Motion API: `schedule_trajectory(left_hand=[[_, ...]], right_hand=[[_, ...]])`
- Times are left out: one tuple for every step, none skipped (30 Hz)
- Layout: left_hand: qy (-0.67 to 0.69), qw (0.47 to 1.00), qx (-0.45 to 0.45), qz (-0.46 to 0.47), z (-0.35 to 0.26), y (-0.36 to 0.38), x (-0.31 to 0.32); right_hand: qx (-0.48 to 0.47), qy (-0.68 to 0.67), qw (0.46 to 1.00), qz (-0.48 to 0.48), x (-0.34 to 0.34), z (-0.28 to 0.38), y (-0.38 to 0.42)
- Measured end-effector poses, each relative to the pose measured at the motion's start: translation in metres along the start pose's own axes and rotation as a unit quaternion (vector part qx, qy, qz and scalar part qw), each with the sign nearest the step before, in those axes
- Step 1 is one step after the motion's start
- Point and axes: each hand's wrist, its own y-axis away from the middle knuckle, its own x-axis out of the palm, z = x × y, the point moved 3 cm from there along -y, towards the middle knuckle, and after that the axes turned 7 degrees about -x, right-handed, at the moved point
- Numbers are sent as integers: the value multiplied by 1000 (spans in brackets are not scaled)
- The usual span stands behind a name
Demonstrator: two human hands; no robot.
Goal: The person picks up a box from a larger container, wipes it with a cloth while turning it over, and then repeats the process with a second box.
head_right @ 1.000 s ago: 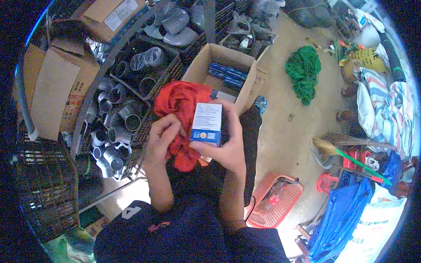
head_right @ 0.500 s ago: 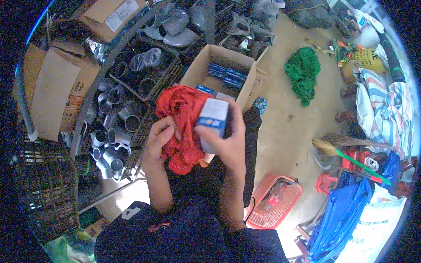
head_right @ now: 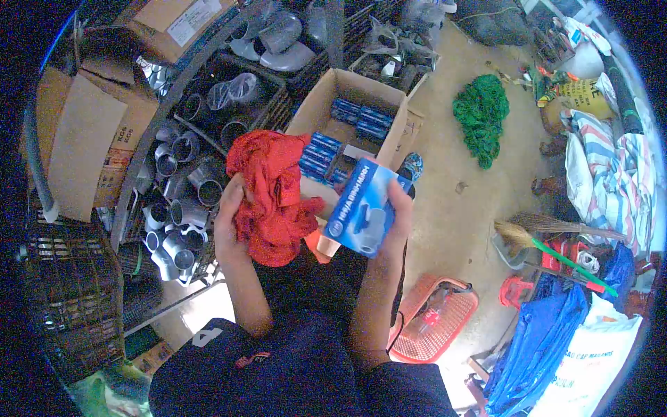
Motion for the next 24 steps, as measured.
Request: schedule_trajectory(left_hand=[[0, 1000, 0, 0, -1, 1, 1], [-6, 1000, -11, -19, -3, 2, 2], [-12, 999, -22, -38, -3, 4, 3], [-13, 999, -22, -38, -3, 4, 1], [-9, 999, -15, -43, -2, 3, -1], [-4, 999, -9, -48, -2, 3, -3], [-4, 999, -9, -47, -2, 3, -4], [0, 998, -5, -59, -2, 2, -5], [5, 997, -2, -71, -2, 2, -6], [5, 998, -2, -70, -2, 1, -6], [13, 996, 1, -89, -1, 0, -7], [21, 994, 4, -108, -1, -1, -8], [21, 994, 4, -108, 4, -5, -15], [66, 993, -13, -93, 15, -12, -28], [111, 990, -29, -78, 23, -17, -36], [111, 990, -27, -78, 28, -19, -42], [155, 982, -48, -94, 32, -20, -46], [200, 971, -71, -108, 39, -22, -51], [200, 971, -73, -107, 51, -27, -64], [224, 969, -74, -72, 67, -34, -83], [247, 965, -74, -37, 73, -37, -88], [246, 966, -74, -39, 80, -38, -94], [220, 970, -82, -59, 83, -38, -96], [194, 974, -90, -80, 86, -38, -98]], right_hand=[[46, -37, 998, 15, -3, -1, 0], [54, -41, 998, 13, -3, 1, 0], [54, -41, 998, 14, -5, 1, -1], [46, -4, 999, -19, -10, 2, -1], [36, 33, 997, -52, -12, 3, -2], [36, 32, 997, -52, -10, 4, -2], [13, 28, 998, -61, -7, 8, -3], [-8, 23, 997, -70, -4, 11, -3], [-9, 23, 997, -70, -1, 11, -4], [-38, 6, 994, -98, -1, 12, -6], [-67, -11, 990, -125, -2, 13, -7], [-82, -44, 989, -116, -11, 11, -9], [-81, -44, 989, -116, -13, 12, -10], [-77, -64, 983, -151, -15, 11, -10], [-72, -84, 976, -186, -18, 11, -10], [-65, -100, 983, -137, -22, 10, -12], [-65, -100, 983, -137, -26, 6, -13], [-48, -85, 988, -120, -29, 1, -16], [-32, -70, 992, -104, -31, -2, -18], [-22, -87, 992, -87, -31, -4, -19], [-22, -87, 992, -89, -34, -7, -21], [-15, -116, 991, -69, -34, -10, -23], [-7, -145, 988, -49, -33, -13, -26], [8, -125, 990, -71, -31, -18, -27]])
